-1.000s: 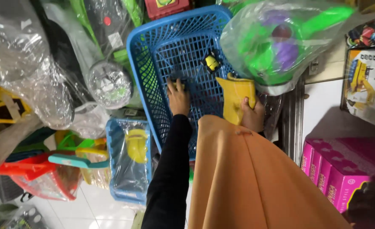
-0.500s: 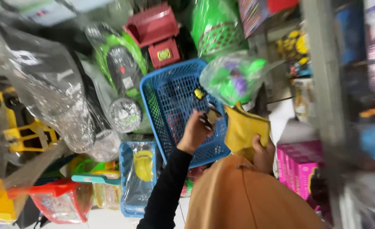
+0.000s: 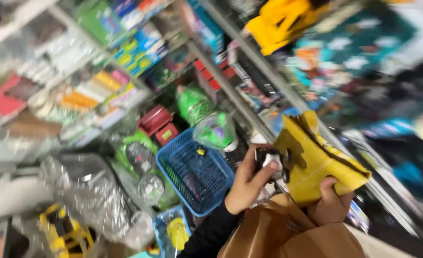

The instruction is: The recorder is wiping and cleaning various toys, including toy cars and rattles, using a yellow cloth on a display shelf.

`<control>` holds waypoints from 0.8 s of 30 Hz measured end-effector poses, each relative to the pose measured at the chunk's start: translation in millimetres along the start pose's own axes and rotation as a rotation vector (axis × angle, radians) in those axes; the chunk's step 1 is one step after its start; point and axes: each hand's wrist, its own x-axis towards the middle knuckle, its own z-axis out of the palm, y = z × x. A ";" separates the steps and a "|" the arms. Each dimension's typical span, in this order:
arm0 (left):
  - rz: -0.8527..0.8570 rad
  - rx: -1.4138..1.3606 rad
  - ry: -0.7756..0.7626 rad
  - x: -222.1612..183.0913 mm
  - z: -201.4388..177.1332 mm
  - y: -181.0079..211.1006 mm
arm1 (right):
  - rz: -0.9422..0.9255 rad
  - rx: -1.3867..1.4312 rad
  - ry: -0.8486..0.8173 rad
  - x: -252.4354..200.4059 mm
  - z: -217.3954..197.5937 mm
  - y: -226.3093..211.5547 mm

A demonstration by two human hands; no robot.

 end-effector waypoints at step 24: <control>0.271 0.023 -0.393 -93.5 180.5 60.4 | -0.752 0.069 -0.096 -109.1 -93.3 -135.1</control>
